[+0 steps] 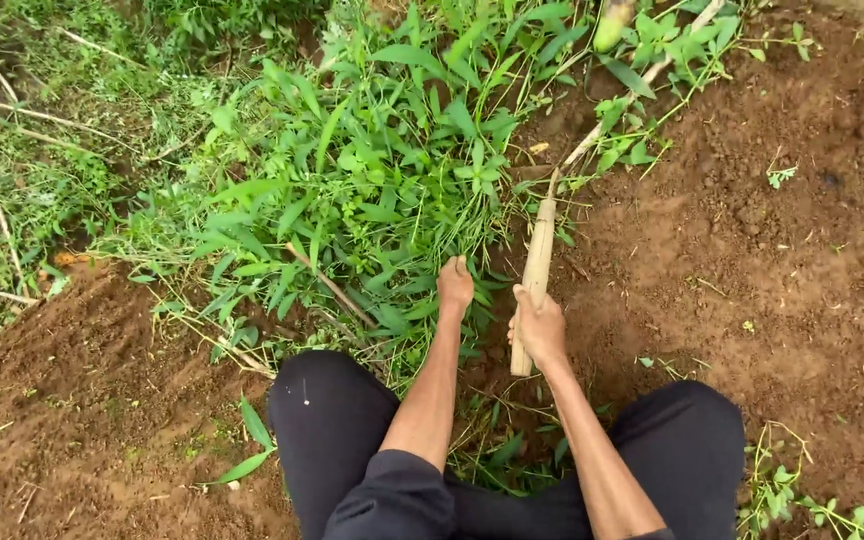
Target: The person kneels on the ground and uses a hoe to remove weeds from a patch of soil. They repeatedly strike the soil and pull away the uprooted weeds by hand.
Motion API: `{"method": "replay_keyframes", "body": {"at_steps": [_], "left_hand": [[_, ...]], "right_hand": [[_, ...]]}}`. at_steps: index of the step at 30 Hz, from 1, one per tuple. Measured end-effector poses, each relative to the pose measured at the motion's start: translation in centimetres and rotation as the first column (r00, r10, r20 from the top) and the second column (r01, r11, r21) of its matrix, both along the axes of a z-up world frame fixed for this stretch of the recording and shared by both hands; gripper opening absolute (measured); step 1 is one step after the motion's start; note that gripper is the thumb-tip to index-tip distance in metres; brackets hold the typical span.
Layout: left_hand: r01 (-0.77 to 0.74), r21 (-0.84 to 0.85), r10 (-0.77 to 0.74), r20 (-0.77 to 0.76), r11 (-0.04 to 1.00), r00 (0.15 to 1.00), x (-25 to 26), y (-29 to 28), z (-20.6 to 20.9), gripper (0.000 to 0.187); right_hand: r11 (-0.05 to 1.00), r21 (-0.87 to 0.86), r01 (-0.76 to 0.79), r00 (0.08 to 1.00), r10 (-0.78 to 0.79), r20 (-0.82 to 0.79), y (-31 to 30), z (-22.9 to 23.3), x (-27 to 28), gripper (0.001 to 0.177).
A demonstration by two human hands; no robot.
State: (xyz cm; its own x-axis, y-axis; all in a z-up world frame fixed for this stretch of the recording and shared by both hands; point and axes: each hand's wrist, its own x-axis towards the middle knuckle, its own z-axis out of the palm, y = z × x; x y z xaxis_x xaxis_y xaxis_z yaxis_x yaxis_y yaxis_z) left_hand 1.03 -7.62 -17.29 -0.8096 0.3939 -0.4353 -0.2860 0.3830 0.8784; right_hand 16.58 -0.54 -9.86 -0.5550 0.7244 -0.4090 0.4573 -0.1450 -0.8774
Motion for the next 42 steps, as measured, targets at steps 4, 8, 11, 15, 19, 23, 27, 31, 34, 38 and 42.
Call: {"method": "replay_keyframes", "body": {"at_steps": [4,8,11,15,19,23,27,31,34,38,42], "left_hand": [[-0.005,-0.042,0.004,-0.029,0.999,1.0,-0.9,0.9,-2.6,0.053],[0.031,-0.082,-0.037,-0.081,0.996,0.996,-1.0,1.7,-3.1,0.045],[0.003,-0.079,-0.012,-0.113,0.997,0.994,-1.8,2.9,-6.3,0.044],[-0.047,-0.073,0.035,-0.151,0.996,0.988,-1.3,2.9,-6.3,0.043],[-0.044,-0.071,0.032,-0.172,0.997,0.985,-1.1,3.2,-7.3,0.041],[-0.076,-0.056,0.067,-0.145,0.996,0.987,-1.2,2.9,-6.4,0.04],[-0.069,-0.049,0.064,-0.101,0.996,0.993,-1.0,2.0,-6.0,0.04],[-0.026,-0.054,0.018,-0.137,0.998,0.99,-3.4,3.2,-9.2,0.04],[-0.027,-0.071,0.023,-0.058,0.997,0.998,-1.6,1.3,-7.5,0.038],[-0.003,-0.097,-0.008,-0.12,0.995,0.993,-1.1,0.5,-3.7,0.037],[0.003,-0.099,-0.019,-0.152,0.995,0.988,-1.4,1.2,-6.0,0.038]], "right_hand": [[0.999,-0.026,0.039,0.999,-0.039,-0.014,-0.5,2.9,0.0,0.038],[0.999,0.005,0.043,0.999,-0.043,-0.021,0.4,5.9,-0.6,0.038],[0.988,0.14,0.071,0.997,-0.071,-0.005,0.7,10.4,-0.8,0.033],[0.933,0.244,0.263,0.918,-0.164,-0.361,2.0,13.4,-0.8,0.021],[0.908,0.123,0.399,0.814,-0.29,-0.503,1.9,11.5,-1.7,0.024],[0.982,0.108,0.152,0.973,-0.13,-0.193,-2.0,3.4,-2.6,0.033],[0.99,-0.14,0.032,0.996,-0.043,-0.077,-2.3,5.2,-1.9,0.039],[0.988,-0.155,0.009,0.992,-0.028,-0.123,-1.3,8.3,-0.6,0.04],[0.991,-0.13,-0.039,0.999,0.039,0.002,-1.8,8.0,1.3,0.044],[0.995,-0.1,-0.022,1.0,0.024,0.016,-1.6,7.7,0.7,0.042],[1.0,-0.017,-0.007,0.999,0.007,0.039,-0.4,7.3,0.3,0.038]]}}
